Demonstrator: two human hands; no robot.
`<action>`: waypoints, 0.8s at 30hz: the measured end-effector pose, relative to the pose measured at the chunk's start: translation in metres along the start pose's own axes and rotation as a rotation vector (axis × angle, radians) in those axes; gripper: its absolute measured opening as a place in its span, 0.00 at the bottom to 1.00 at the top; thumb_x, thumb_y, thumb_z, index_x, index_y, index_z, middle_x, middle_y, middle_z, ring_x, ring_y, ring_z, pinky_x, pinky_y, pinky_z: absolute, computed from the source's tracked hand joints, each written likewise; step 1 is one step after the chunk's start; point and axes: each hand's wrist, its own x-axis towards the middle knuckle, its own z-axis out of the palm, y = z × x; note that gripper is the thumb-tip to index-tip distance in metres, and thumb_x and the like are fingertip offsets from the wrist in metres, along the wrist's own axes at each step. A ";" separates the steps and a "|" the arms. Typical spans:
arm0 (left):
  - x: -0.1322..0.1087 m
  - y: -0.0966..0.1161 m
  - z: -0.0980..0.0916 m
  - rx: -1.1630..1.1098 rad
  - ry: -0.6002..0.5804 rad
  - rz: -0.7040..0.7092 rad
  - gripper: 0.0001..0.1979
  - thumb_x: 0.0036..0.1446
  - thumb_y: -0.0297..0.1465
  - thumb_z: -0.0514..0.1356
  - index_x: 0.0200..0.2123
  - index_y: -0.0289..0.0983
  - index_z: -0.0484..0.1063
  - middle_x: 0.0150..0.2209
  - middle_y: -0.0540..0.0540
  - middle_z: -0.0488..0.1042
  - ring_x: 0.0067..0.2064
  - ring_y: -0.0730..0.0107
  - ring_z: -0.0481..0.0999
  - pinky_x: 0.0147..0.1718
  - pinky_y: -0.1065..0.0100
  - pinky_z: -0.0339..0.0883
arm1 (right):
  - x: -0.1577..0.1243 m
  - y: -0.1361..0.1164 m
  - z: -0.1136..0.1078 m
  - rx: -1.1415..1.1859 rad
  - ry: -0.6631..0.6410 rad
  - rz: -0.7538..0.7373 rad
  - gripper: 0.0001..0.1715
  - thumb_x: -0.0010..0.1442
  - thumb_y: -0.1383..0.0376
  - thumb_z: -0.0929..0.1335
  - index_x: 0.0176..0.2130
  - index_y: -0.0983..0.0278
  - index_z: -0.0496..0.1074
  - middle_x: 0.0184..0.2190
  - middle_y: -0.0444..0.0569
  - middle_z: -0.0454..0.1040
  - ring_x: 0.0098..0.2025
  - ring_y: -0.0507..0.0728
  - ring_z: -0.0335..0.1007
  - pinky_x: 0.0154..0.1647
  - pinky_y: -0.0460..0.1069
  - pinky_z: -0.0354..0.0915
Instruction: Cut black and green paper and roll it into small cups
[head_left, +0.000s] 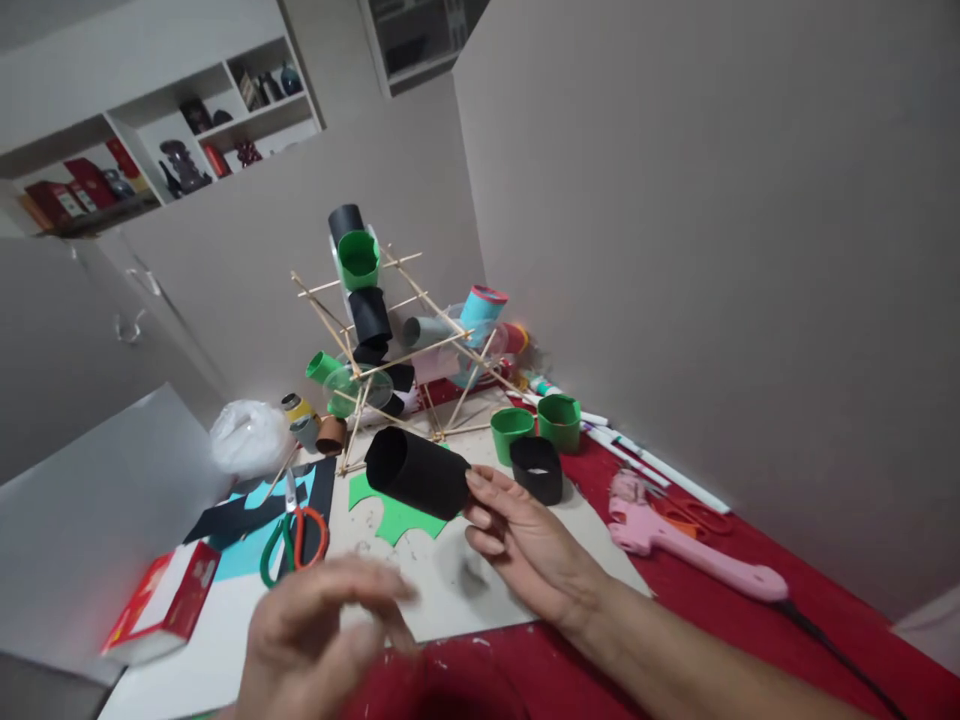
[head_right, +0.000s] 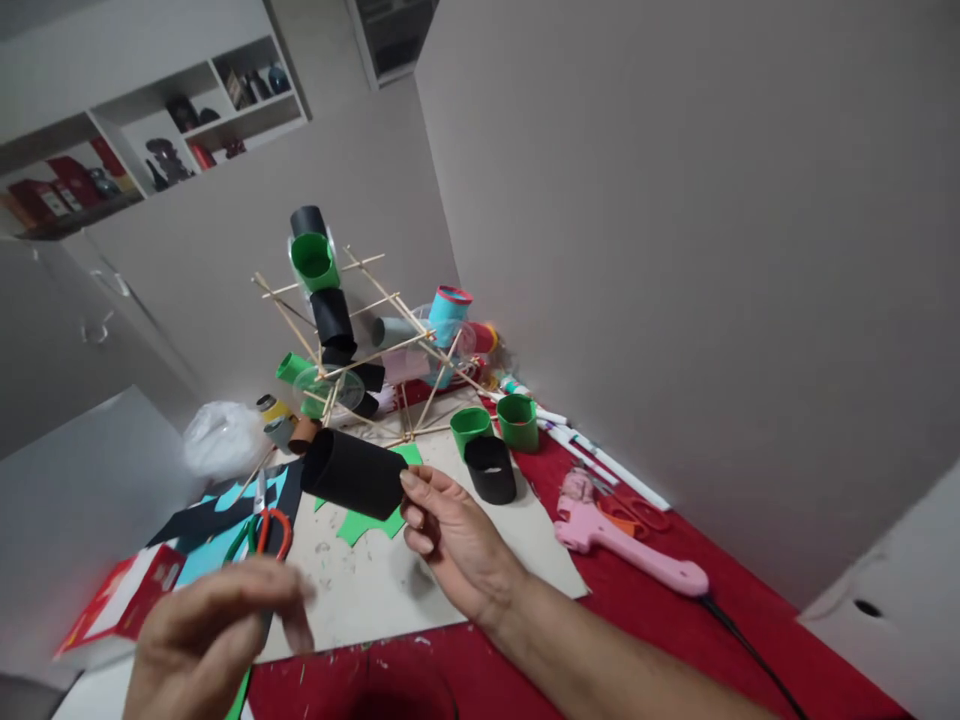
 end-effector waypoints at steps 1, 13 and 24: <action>0.008 -0.004 0.001 -0.008 0.014 -0.034 0.12 0.64 0.34 0.59 0.49 0.40 0.73 0.43 0.44 0.78 0.33 0.68 0.78 0.35 0.64 0.75 | -0.001 0.001 0.000 0.000 -0.003 0.012 0.23 0.35 0.65 0.83 0.28 0.65 0.72 0.20 0.35 0.64 0.18 0.43 0.55 0.13 0.37 0.48; 0.029 -0.053 0.011 0.063 0.052 0.121 0.26 0.56 0.27 0.66 0.58 0.45 0.68 0.60 0.38 0.68 0.44 0.63 0.79 0.38 0.65 0.76 | -0.006 0.005 0.000 -0.057 -0.079 0.126 0.19 0.38 0.66 0.82 0.27 0.68 0.73 0.18 0.36 0.63 0.16 0.42 0.52 0.12 0.37 0.47; 0.036 -0.040 0.009 0.275 -0.101 0.231 0.05 0.58 0.27 0.62 0.29 0.37 0.73 0.26 0.47 0.75 0.27 0.70 0.74 0.27 0.70 0.69 | -0.004 0.007 -0.004 -0.103 -0.065 0.201 0.20 0.40 0.64 0.82 0.27 0.68 0.72 0.17 0.36 0.62 0.15 0.41 0.50 0.11 0.37 0.43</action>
